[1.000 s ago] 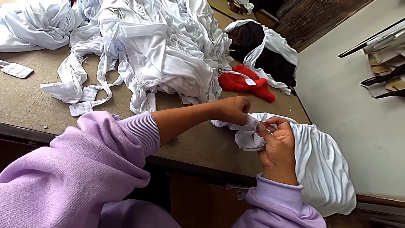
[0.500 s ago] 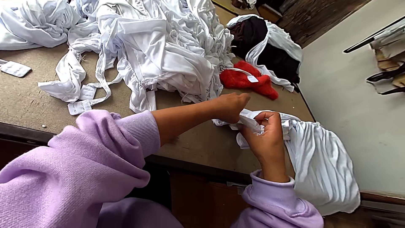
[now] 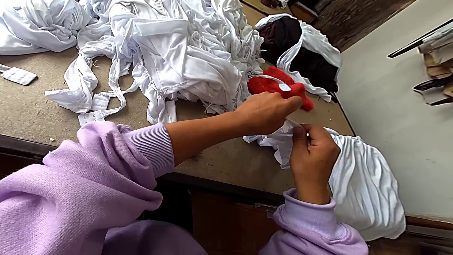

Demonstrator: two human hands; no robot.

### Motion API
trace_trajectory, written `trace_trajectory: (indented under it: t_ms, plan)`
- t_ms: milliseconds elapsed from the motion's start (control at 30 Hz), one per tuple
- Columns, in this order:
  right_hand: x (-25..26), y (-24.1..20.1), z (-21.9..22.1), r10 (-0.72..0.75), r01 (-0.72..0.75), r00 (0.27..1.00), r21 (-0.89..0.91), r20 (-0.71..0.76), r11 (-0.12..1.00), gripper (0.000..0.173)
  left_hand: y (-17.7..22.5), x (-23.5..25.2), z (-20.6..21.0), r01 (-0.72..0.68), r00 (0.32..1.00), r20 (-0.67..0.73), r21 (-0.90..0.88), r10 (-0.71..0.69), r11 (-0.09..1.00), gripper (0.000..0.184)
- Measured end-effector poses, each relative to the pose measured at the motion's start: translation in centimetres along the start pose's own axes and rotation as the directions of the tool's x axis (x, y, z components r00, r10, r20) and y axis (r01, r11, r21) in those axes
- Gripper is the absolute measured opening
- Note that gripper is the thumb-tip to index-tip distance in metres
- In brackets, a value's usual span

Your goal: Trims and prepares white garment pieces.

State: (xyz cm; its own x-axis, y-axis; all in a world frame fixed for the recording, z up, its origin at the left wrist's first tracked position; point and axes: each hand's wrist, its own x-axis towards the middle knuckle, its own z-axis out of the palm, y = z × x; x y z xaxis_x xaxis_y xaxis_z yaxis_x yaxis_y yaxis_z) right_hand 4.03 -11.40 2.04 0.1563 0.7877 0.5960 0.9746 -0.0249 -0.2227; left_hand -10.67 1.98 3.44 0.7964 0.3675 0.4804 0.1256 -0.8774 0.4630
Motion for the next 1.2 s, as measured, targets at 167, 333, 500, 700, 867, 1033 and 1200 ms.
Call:
trace_trajectory:
  t_ms: [167,333,500,700,867,1033,1200]
  plan:
    - [0.2,0.3,-0.2,0.122,-0.112,0.992,0.347,-0.007,0.931,0.022,-0.3,0.3,-0.3,0.205,0.941,0.275,0.0,-0.197,0.979,0.015]
    - [-0.1,1.1,-0.4,0.165,-0.204,0.979,0.622,0.121,0.756,0.013,-1.1,0.4,-0.7,0.445,0.879,0.343,-0.346,-0.33,0.826,0.012]
    - [0.0,1.5,-0.1,0.241,-0.206,0.97,0.652,0.038,0.73,0.02,-1.6,0.3,-1.0,0.314,0.931,0.316,-0.426,-0.186,0.849,0.013]
    - [0.3,1.6,0.7,0.137,-0.035,0.988,0.784,-0.064,0.62,0.035,-2.4,-0.9,1.9,0.263,0.899,0.366,-0.012,-0.24,0.965,0.036]
    - [-0.1,1.7,0.8,0.185,-0.177,0.982,0.506,0.036,0.844,0.023,-3.3,-0.5,1.0,0.25,0.948,0.234,-0.13,-0.215,0.959,0.011]
    - [0.3,-0.1,0.9,0.106,-0.131,0.976,0.124,0.192,0.984,0.038,-1.3,0.3,0.0,0.047,0.997,0.073,-0.293,-0.026,0.955,0.01]
    - [0.7,0.5,0.3,0.175,-0.18,0.98,0.039,0.099,0.983,0.029,-1.2,0.6,0.2,-0.004,0.993,0.114,-0.051,0.01,0.999,0.018]
